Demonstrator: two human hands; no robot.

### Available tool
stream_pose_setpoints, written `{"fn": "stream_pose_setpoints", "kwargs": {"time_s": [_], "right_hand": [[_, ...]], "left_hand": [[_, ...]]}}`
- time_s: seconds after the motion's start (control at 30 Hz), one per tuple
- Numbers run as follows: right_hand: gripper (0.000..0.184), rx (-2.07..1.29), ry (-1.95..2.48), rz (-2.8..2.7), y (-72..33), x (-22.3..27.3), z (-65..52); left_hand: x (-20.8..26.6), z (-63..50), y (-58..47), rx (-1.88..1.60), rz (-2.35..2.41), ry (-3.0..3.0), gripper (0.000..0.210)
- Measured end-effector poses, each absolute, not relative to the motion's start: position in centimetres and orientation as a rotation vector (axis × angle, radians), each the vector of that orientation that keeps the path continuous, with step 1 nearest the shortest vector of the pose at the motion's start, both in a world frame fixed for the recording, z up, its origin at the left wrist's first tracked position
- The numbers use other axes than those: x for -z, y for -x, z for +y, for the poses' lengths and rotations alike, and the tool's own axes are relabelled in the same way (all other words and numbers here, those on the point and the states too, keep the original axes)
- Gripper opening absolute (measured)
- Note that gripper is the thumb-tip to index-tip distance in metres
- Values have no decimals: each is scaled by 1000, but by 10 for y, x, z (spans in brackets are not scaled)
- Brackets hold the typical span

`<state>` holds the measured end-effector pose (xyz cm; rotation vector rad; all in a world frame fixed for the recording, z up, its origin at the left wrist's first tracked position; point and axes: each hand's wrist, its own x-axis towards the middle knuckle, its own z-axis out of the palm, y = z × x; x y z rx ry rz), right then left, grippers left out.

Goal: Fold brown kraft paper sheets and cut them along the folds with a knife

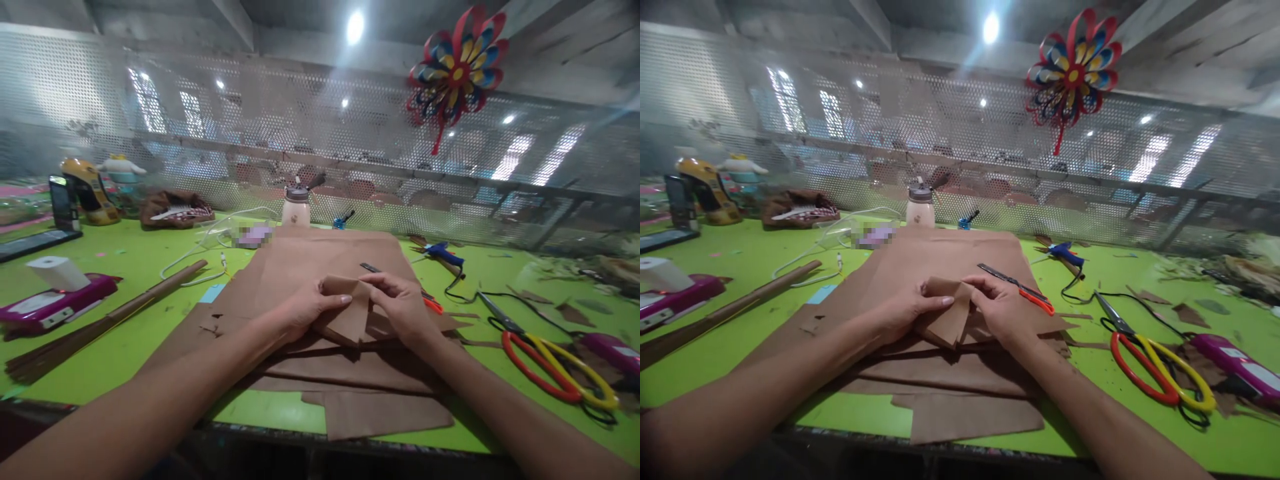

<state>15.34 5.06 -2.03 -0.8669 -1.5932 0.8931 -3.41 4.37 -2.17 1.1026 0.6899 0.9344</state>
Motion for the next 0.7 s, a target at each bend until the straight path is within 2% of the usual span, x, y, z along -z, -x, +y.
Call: {"fn": "stream_pose_setpoints", "kwargs": {"time_s": [0.23, 0.47, 0.7], "right_hand": [[36, -1260, 793, -1515, -163, 23, 57], [41, -1113, 844, -1564, -152, 25, 51], [43, -865, 883, -1637, -147, 27, 44]], "left_hand": [[20, 45, 33, -1012, 710, -1057, 39], [19, 44, 34, -1030, 666, -974, 50], [16, 39, 32, -997, 600, -944, 51]]}}
